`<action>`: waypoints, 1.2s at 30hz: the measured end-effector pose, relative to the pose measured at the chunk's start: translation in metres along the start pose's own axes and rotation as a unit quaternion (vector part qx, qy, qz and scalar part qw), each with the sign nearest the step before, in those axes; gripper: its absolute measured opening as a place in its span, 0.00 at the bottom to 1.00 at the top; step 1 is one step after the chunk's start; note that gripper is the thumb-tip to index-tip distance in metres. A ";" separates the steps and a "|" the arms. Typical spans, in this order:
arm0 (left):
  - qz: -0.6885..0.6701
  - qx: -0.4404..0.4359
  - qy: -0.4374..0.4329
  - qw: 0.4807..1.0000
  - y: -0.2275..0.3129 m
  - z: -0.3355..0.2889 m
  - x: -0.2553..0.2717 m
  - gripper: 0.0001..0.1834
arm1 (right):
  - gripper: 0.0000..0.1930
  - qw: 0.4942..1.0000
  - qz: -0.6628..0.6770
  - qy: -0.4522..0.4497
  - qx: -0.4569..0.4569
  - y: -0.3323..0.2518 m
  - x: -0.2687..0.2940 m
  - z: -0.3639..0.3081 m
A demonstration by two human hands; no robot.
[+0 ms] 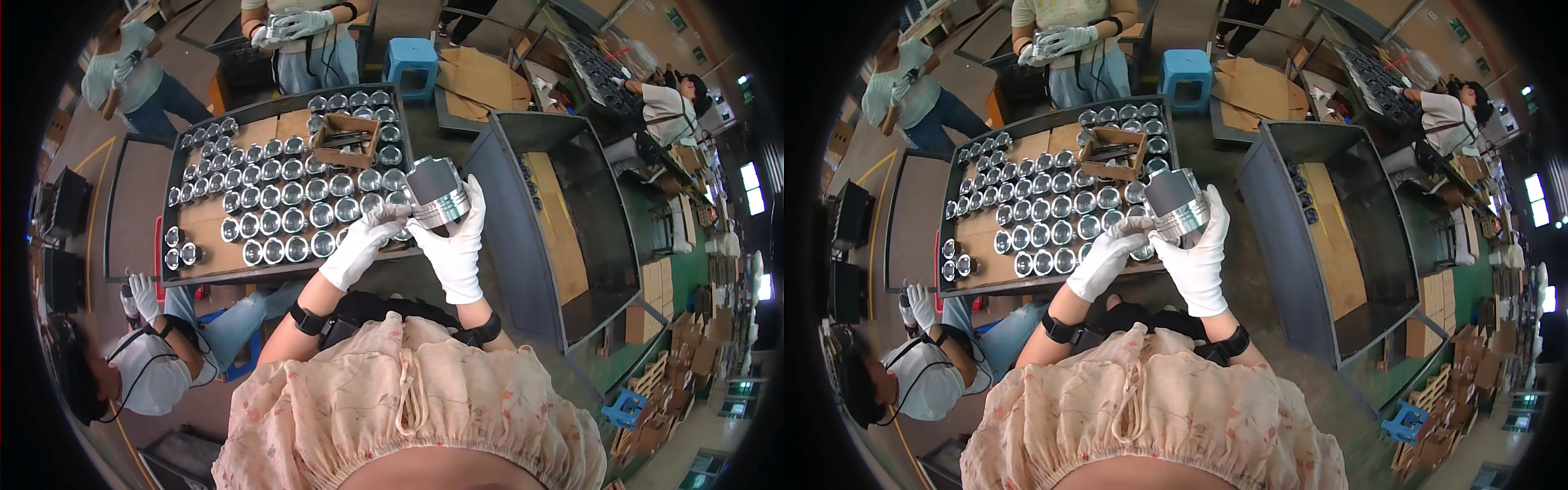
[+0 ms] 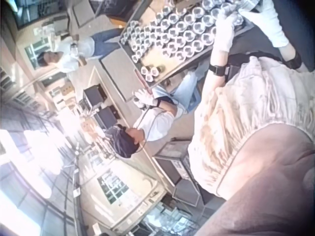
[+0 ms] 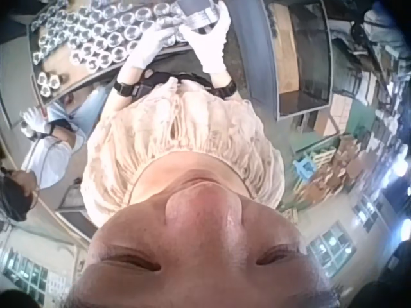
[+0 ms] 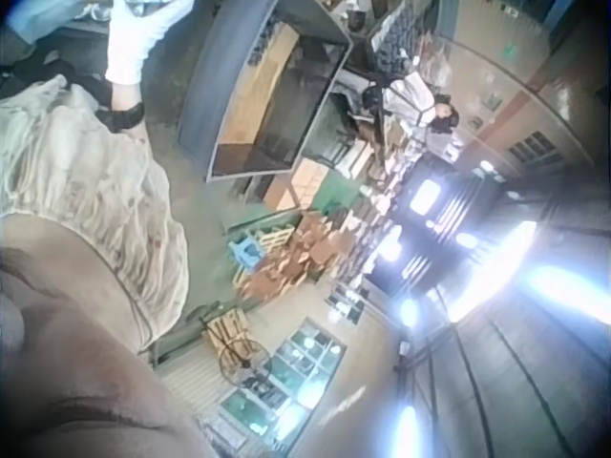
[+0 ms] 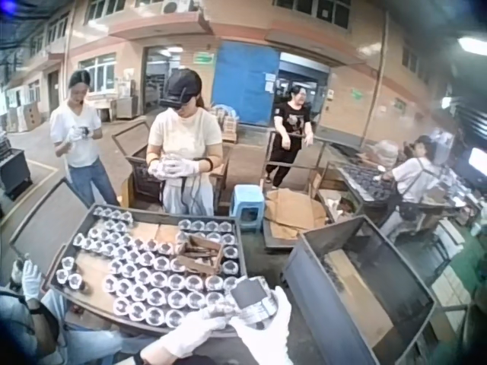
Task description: The recorder is shown inspecting and assembling piston components at a manufacturing workstation.
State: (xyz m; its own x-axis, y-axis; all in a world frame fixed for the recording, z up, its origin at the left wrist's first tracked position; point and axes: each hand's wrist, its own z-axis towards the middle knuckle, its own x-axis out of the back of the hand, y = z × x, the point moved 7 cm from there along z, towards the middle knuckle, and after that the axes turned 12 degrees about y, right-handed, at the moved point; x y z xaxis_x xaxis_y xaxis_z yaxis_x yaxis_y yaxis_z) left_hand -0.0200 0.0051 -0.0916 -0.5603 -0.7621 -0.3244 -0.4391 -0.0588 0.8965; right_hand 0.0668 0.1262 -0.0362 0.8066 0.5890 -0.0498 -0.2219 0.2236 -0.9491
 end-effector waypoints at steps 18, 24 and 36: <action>0.050 -0.128 -0.027 0.990 0.042 0.001 -0.049 0.37 | 0.38 0.864 0.386 -0.119 -0.300 0.026 0.007 -0.016; 0.283 -0.522 -0.016 0.804 0.076 -0.042 -0.063 0.49 | 0.32 0.813 0.470 -0.094 -0.330 0.000 0.000 0.007; 0.290 -0.461 0.009 0.839 0.079 -0.038 -0.077 0.44 | 0.28 0.946 0.166 -0.202 -0.190 0.032 0.004 -0.006</action>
State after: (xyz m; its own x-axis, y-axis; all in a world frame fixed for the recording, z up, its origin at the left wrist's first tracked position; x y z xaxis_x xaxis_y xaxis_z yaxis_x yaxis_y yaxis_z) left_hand 0.0153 0.0346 0.0159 -0.4775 -0.8442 0.2436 0.6371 -0.1417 0.7577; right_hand 0.0665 0.1311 -0.0687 0.4351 0.8433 -0.3154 -0.1519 -0.2765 -0.9489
